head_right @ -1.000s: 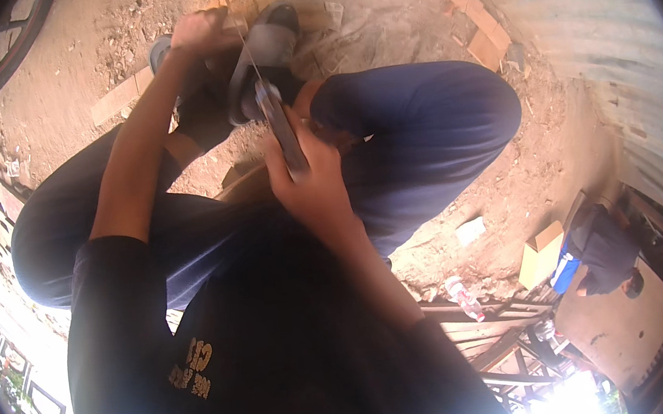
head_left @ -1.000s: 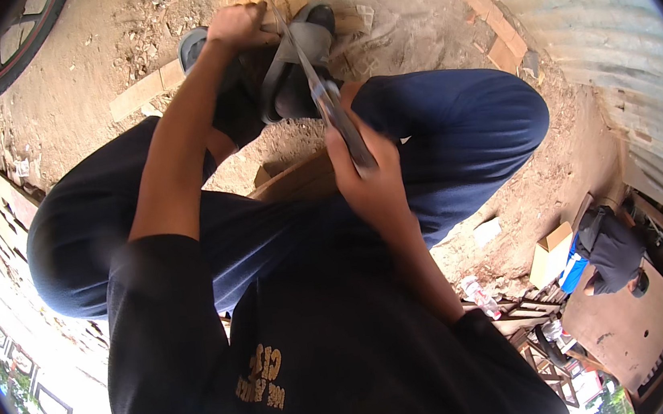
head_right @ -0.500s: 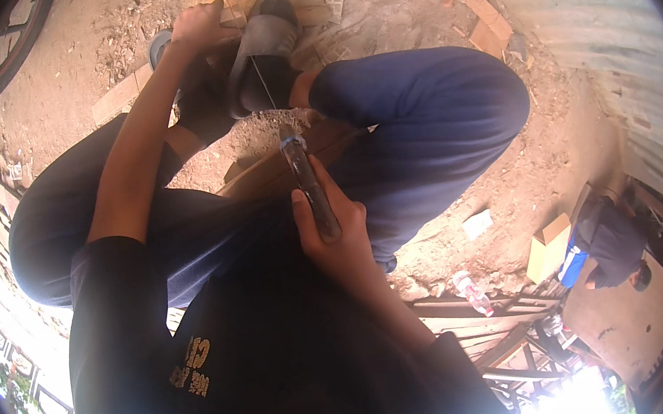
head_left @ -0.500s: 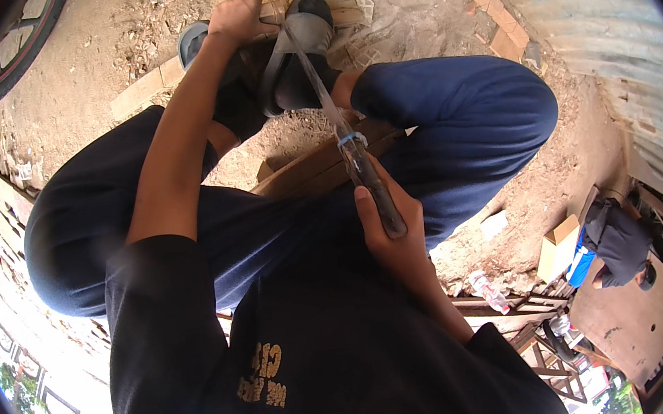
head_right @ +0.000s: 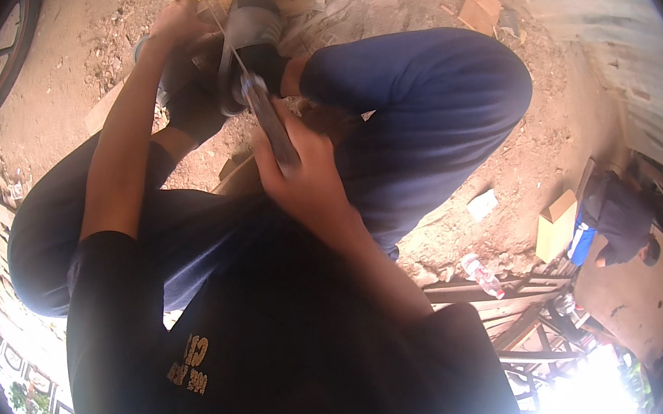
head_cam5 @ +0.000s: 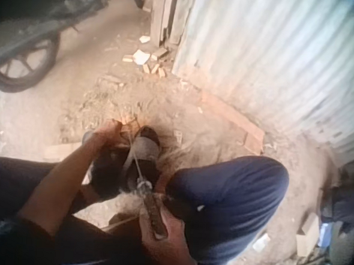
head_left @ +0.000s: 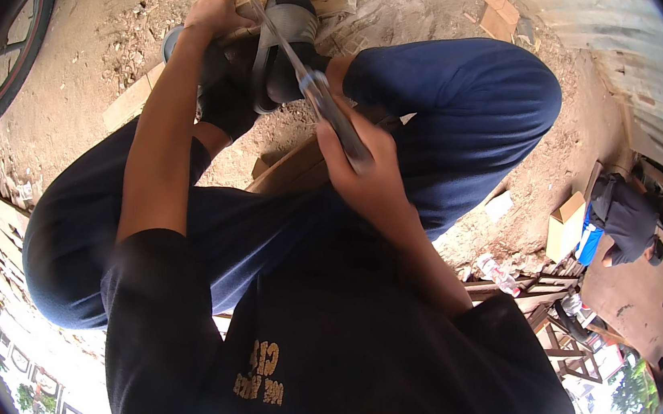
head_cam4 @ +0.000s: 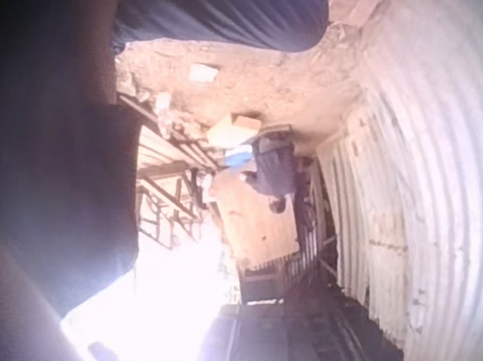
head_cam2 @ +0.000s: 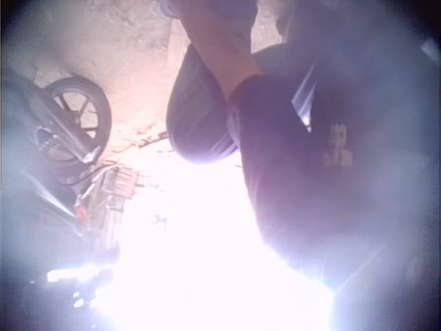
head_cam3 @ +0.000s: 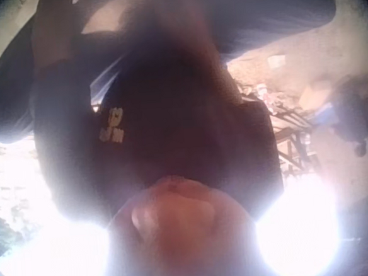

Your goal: The person crouches on the ground and uses a hand saw to cut a small wooden plank. They hold the plank with one hand and saw with the other, producing sawdust as they work.

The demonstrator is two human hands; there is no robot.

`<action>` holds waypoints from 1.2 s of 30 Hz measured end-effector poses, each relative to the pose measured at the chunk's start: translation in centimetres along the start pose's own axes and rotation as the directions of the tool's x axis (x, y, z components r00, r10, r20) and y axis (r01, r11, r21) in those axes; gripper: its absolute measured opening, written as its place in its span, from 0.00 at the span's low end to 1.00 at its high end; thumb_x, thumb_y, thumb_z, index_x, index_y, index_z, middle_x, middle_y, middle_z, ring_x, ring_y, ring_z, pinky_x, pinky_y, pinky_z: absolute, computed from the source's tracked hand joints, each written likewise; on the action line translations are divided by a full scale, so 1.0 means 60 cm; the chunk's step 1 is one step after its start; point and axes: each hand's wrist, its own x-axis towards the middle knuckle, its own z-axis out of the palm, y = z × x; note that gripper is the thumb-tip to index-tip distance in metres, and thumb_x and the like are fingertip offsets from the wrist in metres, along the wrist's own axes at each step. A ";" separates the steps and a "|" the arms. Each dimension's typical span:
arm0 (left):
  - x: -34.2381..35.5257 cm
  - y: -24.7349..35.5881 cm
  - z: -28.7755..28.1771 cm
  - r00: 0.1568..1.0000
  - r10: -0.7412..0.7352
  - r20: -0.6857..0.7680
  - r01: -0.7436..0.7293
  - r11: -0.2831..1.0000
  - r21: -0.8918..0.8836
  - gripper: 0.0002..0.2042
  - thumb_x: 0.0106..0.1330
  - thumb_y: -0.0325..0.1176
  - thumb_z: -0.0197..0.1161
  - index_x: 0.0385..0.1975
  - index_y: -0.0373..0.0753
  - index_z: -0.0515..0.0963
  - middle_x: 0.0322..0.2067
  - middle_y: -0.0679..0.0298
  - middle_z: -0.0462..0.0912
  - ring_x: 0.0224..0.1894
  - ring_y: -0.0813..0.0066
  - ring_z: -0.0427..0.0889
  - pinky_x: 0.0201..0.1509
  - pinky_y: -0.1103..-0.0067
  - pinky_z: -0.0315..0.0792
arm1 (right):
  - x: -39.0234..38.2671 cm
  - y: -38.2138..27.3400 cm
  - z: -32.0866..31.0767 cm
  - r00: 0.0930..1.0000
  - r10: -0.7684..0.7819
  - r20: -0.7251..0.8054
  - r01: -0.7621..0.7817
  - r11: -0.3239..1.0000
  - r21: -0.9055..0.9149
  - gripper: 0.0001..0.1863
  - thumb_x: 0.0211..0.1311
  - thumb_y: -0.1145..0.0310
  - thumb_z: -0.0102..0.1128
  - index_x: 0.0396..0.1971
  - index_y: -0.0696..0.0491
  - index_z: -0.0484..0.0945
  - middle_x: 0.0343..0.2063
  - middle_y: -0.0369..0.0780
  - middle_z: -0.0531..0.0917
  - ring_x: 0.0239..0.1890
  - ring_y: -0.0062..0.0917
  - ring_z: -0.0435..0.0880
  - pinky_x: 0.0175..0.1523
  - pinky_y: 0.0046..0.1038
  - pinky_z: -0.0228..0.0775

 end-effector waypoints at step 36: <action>0.023 -0.023 0.007 0.998 -0.062 -0.005 0.062 0.998 -0.006 0.41 0.38 0.68 0.72 0.41 0.33 0.81 0.38 0.43 0.84 0.44 0.49 0.84 0.49 0.62 0.77 | -0.023 -0.024 -0.036 0.999 -0.001 0.034 0.001 1.000 0.011 0.21 0.61 0.74 0.58 0.54 0.66 0.72 0.35 0.54 0.83 0.35 0.41 0.86 0.42 0.32 0.76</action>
